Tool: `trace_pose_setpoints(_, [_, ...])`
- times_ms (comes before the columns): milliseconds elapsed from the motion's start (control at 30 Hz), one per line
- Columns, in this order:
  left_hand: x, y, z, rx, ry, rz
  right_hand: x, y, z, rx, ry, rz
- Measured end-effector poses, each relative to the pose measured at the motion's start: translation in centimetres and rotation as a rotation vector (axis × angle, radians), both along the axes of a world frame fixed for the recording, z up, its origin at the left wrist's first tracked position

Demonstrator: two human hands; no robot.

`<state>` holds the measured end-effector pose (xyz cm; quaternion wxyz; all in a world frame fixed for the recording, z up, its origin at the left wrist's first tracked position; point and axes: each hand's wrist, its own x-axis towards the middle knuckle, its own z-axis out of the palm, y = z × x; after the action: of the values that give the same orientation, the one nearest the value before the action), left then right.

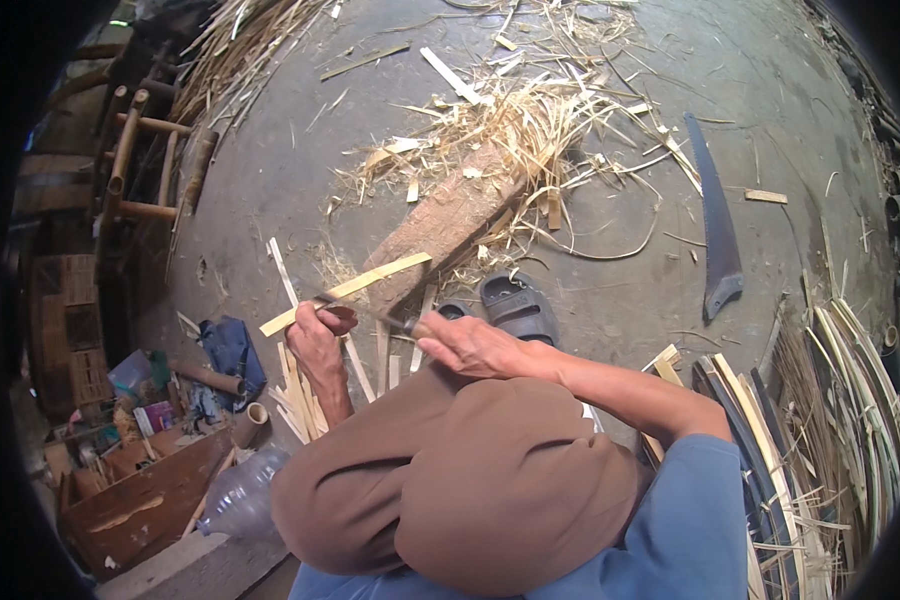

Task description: The person sits on the floor and uses a knife to shave thin strips from small wooden pieces. They repeatedly pick up a piece, shave it against a wooden block, and place the finished strip on the floor.

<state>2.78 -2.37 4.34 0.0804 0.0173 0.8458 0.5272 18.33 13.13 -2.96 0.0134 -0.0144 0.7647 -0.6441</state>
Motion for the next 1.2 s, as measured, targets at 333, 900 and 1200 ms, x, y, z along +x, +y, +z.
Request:
trace_pose_setpoints(333, [0.3,1.3,0.5,0.058,-0.035,0.092,2.2,1.5,-6.6,0.103,-0.209,-0.114])
trace_pose_setpoints(900, [-2.7,2.6,-7.2,0.63,-0.51,-0.296,2.6,7.0,-5.9,0.469,-0.192,-0.43])
trace_pose_setpoints(1200, [3.7,-1.3,-2.7,0.479,-0.766,-0.406,-4.5,9.6,-5.6,0.901,-0.004,-0.316])
